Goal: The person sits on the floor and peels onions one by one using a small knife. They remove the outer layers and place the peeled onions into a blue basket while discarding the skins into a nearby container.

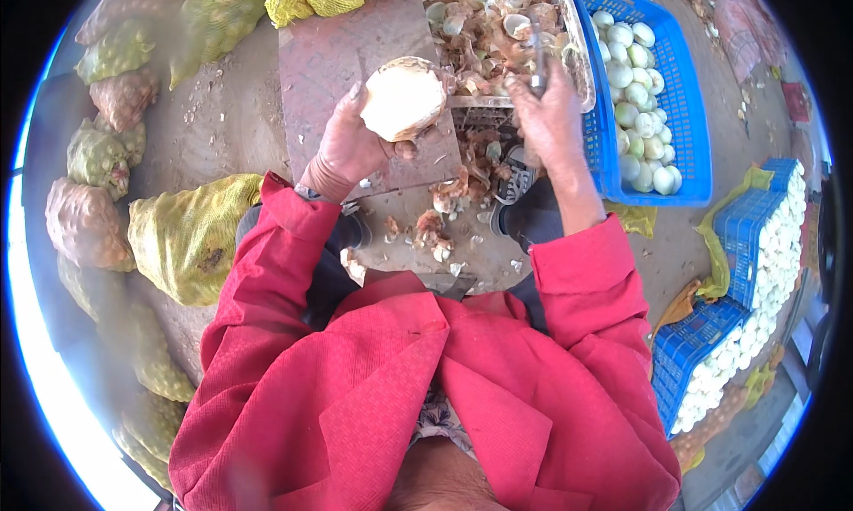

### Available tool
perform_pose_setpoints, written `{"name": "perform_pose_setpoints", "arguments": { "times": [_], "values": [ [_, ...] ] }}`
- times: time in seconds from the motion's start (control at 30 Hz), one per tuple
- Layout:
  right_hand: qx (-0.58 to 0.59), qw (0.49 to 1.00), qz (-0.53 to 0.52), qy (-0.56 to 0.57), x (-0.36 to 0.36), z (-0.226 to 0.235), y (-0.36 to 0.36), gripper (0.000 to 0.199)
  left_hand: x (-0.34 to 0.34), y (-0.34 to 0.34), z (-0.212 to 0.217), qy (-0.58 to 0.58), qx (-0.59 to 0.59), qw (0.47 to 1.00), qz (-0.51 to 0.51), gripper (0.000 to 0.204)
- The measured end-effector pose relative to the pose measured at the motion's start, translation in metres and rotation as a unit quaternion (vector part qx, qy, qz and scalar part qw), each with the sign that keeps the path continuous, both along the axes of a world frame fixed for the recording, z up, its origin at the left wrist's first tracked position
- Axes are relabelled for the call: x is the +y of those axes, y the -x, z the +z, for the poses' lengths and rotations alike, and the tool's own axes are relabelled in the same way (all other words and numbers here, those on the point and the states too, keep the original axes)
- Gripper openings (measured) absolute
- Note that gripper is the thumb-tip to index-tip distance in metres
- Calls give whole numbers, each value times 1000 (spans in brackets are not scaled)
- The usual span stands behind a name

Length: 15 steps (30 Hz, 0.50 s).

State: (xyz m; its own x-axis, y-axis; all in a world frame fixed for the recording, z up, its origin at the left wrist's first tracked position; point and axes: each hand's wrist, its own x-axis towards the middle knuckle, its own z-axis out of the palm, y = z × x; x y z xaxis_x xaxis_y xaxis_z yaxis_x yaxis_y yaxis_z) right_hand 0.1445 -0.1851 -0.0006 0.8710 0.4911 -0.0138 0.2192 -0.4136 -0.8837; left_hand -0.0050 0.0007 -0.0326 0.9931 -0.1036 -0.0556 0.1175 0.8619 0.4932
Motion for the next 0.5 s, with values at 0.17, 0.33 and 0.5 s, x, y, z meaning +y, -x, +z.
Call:
{"name": "perform_pose_setpoints", "arguments": {
  "times": [0.17, 0.33, 0.5],
  "values": [
    [95, 980, 133, -117, 4, 4, 30, 32, -17, -6, 12, -87, 71, 986, 119, 62],
    [82, 970, 210, -87, 6, 8, 55, 41, -25, -10, 21, -156, 44, 969, 186, 59],
    [85, 964, 219, -127, 5, 2, 57, 43, -20, -7, 15, -187, 35, 971, 145, 62]
  ]
}}
